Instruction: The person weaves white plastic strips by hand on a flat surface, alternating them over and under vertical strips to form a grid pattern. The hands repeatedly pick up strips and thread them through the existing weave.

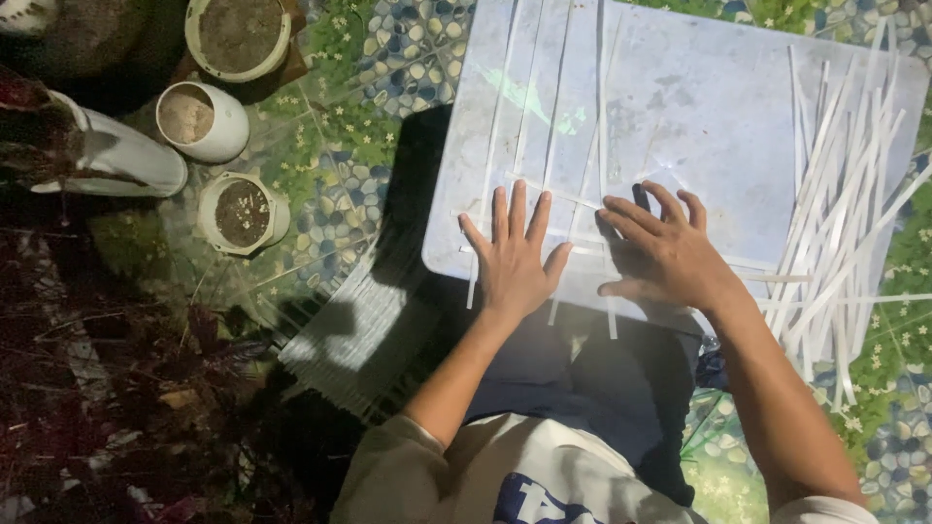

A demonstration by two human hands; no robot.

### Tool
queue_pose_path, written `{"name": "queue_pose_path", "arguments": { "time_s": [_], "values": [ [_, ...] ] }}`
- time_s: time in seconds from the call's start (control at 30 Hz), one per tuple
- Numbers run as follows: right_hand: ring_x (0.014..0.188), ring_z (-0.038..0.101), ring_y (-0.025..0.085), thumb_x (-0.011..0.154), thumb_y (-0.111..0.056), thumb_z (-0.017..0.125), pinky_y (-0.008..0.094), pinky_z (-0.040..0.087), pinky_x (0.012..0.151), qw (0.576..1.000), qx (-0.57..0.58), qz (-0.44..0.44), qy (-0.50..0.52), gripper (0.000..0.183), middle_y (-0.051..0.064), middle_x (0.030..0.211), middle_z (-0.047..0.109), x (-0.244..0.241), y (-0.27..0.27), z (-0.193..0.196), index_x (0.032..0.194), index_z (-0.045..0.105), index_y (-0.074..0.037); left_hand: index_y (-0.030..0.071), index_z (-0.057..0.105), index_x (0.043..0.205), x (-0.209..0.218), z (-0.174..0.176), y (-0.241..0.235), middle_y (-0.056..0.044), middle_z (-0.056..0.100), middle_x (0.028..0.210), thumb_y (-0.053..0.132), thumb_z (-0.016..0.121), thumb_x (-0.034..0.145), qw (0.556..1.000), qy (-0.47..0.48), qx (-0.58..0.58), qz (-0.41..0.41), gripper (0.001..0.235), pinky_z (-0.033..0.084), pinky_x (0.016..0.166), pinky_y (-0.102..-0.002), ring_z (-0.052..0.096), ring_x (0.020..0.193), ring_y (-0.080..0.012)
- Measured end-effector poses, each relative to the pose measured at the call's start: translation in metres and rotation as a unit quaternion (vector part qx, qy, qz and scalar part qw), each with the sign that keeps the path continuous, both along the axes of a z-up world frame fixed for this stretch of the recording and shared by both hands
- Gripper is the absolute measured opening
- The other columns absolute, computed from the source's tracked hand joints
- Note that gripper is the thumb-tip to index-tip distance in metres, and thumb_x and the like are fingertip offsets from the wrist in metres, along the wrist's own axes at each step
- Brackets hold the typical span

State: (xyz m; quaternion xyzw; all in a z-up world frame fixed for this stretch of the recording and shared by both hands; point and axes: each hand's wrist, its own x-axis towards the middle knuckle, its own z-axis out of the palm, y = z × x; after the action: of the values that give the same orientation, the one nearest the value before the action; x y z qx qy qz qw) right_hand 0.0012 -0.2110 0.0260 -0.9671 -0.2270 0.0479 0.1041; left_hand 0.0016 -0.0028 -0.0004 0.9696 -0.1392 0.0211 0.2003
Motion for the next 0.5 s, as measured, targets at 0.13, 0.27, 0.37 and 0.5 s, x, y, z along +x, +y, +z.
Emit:
{"name": "queue_pose_path", "arguments": {
  "time_s": [0.13, 0.27, 0.37, 0.5],
  "values": [
    [0.131, 0.027, 0.028, 0.05, -0.072, 0.064, 0.051, 0.015, 0.104, 1.0, -0.008, -0.002, -0.025, 0.092, -0.001, 0.133, 0.047, 0.0, -0.002, -0.006, 0.124, 0.052, -0.019, 0.015, 0.032, 0.136, 0.001, -0.002, -0.001, -0.021, 0.022, 0.143, 0.049, 0.04, 0.085, 1.0, 0.006, -0.011, -0.002, 0.063, -0.012, 0.091, -0.072, 0.014, 0.134, -0.0372],
    [0.128, 0.026, 0.029, 0.049, -0.075, 0.061, 0.053, 0.014, 0.102, 0.999, 0.029, -0.002, -0.039, 0.099, 0.003, 0.132, 0.047, -0.003, -0.003, -0.012, 0.13, 0.047, -0.018, 0.015, 0.032, 0.136, 0.001, -0.001, 0.0, -0.021, 0.022, 0.143, 0.049, 0.04, 0.085, 1.0, 0.005, 0.004, -0.001, 0.062, -0.012, 0.091, -0.071, 0.014, 0.134, -0.0372],
    [0.127, 0.027, 0.029, 0.05, -0.076, 0.059, 0.053, 0.014, 0.103, 0.999, 0.019, -0.013, -0.041, 0.099, 0.005, 0.131, 0.047, -0.004, -0.001, -0.007, 0.128, 0.048, -0.017, 0.015, 0.031, 0.136, 0.001, 0.0, 0.0, -0.021, 0.021, 0.143, 0.049, 0.04, 0.085, 1.0, 0.007, 0.002, -0.003, 0.063, -0.011, 0.091, -0.072, 0.014, 0.134, -0.0376],
    [0.128, 0.029, 0.029, 0.053, -0.078, 0.057, 0.053, 0.013, 0.104, 0.999, 0.019, -0.024, -0.034, 0.098, 0.008, 0.129, 0.048, -0.005, 0.001, -0.005, 0.127, 0.049, -0.014, 0.014, 0.031, 0.137, 0.0, 0.002, -0.001, -0.02, 0.02, 0.144, 0.048, 0.04, 0.086, 1.0, 0.01, 0.003, -0.001, 0.062, -0.011, 0.091, -0.072, 0.013, 0.135, -0.0372]
  ]
}}
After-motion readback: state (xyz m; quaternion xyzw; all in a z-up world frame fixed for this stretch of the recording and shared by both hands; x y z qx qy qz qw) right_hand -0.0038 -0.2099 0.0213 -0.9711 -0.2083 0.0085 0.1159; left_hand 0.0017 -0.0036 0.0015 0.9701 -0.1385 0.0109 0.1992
